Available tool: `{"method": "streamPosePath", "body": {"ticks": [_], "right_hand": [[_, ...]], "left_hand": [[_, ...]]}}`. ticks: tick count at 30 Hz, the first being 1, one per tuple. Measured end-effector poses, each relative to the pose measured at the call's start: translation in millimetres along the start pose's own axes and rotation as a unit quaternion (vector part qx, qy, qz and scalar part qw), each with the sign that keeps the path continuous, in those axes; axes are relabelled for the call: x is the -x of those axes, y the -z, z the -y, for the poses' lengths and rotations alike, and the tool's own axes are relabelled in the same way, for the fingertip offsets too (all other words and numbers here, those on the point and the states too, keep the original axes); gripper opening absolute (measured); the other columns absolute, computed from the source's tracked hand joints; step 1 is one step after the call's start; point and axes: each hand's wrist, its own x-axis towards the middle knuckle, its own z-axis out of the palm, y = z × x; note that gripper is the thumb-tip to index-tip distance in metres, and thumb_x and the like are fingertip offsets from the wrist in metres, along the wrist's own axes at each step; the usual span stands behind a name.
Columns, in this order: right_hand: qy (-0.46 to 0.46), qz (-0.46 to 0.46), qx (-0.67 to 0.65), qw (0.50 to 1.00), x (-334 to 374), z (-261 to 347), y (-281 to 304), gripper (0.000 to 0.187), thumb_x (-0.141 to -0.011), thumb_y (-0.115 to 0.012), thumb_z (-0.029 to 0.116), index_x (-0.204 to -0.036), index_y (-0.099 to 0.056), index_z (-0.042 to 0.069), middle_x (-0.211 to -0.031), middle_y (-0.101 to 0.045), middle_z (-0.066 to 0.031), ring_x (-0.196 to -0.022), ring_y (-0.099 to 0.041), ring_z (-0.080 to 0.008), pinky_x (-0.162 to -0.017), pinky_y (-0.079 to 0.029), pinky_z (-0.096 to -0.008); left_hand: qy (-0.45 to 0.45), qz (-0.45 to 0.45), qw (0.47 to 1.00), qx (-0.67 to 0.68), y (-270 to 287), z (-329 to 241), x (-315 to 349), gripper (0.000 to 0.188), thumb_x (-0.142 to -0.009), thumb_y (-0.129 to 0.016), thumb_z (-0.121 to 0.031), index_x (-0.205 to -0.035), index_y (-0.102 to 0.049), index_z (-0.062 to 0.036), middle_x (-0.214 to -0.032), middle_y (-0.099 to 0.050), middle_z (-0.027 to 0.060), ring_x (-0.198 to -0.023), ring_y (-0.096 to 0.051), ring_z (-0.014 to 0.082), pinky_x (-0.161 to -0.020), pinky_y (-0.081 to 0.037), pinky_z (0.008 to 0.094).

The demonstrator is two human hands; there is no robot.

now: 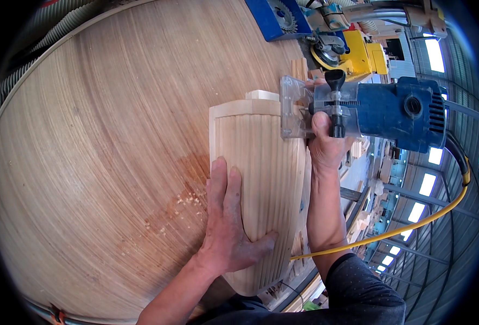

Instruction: The person assembles a wooden component by clamping a fluted piece to a flat board and securing it with a pneumatic nail gun. They then use a handheld router to shape the edges of the assembly. Finally, the person stacks the finished unit with other identical pieces.

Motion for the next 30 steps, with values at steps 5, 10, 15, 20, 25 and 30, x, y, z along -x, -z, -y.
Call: {"method": "streamPosePath", "body": {"ticks": [5, 10, 15, 20, 25, 30], "right_hand": [[-0.001, 0.011, -0.012, 1.000, -2.2, -2.9, -0.1, 0.075, -0.081, -0.089, 0.032, -0.138, -0.054, 0.000, -0.131, -0.067, -0.0192, -0.121, -0.065, -0.0313, -0.110, -0.047, -0.0479], [-0.023, 0.003, -0.005, 1.000, -6.4, -0.7, -2.1, 0.071, -0.082, -0.088, 0.028, -0.137, -0.053, 0.000, -0.131, -0.067, -0.0195, -0.121, -0.065, -0.0307, -0.110, -0.047, -0.0477], [-0.028, 0.011, -0.007, 1.000, -8.3, -0.9, 0.2, 0.073, -0.081, -0.089, 0.029, -0.138, -0.052, 0.001, -0.130, -0.067, -0.0191, -0.121, -0.065, -0.0301, -0.110, -0.047, -0.0474], [-0.009, 0.010, 0.045, 0.999, 3.4, -8.5, 10.4, 0.078, -0.081, -0.089, 0.033, -0.142, -0.051, 0.001, -0.132, -0.067, -0.0158, -0.122, -0.065, -0.0300, -0.111, -0.047, -0.0483], [-0.011, 0.015, 0.016, 1.000, 13.2, -1.0, 9.1, 0.078, -0.083, -0.088, 0.034, -0.144, -0.051, 0.002, -0.133, -0.066, -0.0152, -0.124, -0.064, -0.0311, -0.111, -0.047, -0.0488], [-0.020, 0.011, 0.041, 0.999, 10.3, 4.1, 5.1, 0.073, -0.084, -0.087, 0.032, -0.141, -0.053, 0.000, -0.132, -0.066, -0.0161, -0.124, -0.064, -0.0314, -0.112, -0.046, -0.0484]], "left_hand": [[-0.001, 0.000, 1.000, -0.001, 0.7, 0.0, 0.5, 0.135, -0.065, -0.090, -0.024, -0.165, -0.003, -0.0031, -0.166, -0.004, 0.0360, -0.155, -0.007, 0.0554, -0.126, -0.016, 0.0600], [0.002, 0.010, 1.000, -0.022, 2.0, -1.3, 0.5, 0.135, -0.066, -0.088, -0.023, -0.165, 0.000, -0.0015, -0.168, -0.001, 0.0325, -0.158, -0.007, 0.0460, -0.127, -0.021, 0.0533], [-0.001, 0.005, 1.000, -0.022, 1.7, -0.7, -0.3, 0.135, -0.065, -0.088, -0.024, -0.165, 0.000, -0.0016, -0.168, -0.001, 0.0323, -0.158, -0.007, 0.0457, -0.126, -0.021, 0.0532], [0.007, 0.006, 0.999, -0.031, 1.0, -1.6, -0.1, 0.134, -0.066, -0.088, -0.023, -0.165, 0.000, -0.0018, -0.168, -0.001, 0.0324, -0.158, -0.007, 0.0464, -0.126, -0.021, 0.0537], [0.008, -0.002, 1.000, -0.012, 0.5, -0.6, 0.4, 0.133, -0.065, -0.090, -0.025, -0.164, -0.005, -0.0007, -0.166, -0.004, 0.0368, -0.155, -0.008, 0.0551, -0.125, -0.016, 0.0616], [0.003, -0.003, 1.000, -0.008, 0.0, 0.1, -0.5, 0.134, -0.065, -0.091, -0.026, -0.164, -0.005, -0.0006, -0.166, -0.004, 0.0369, -0.154, -0.008, 0.0556, -0.125, -0.016, 0.0616]]}}
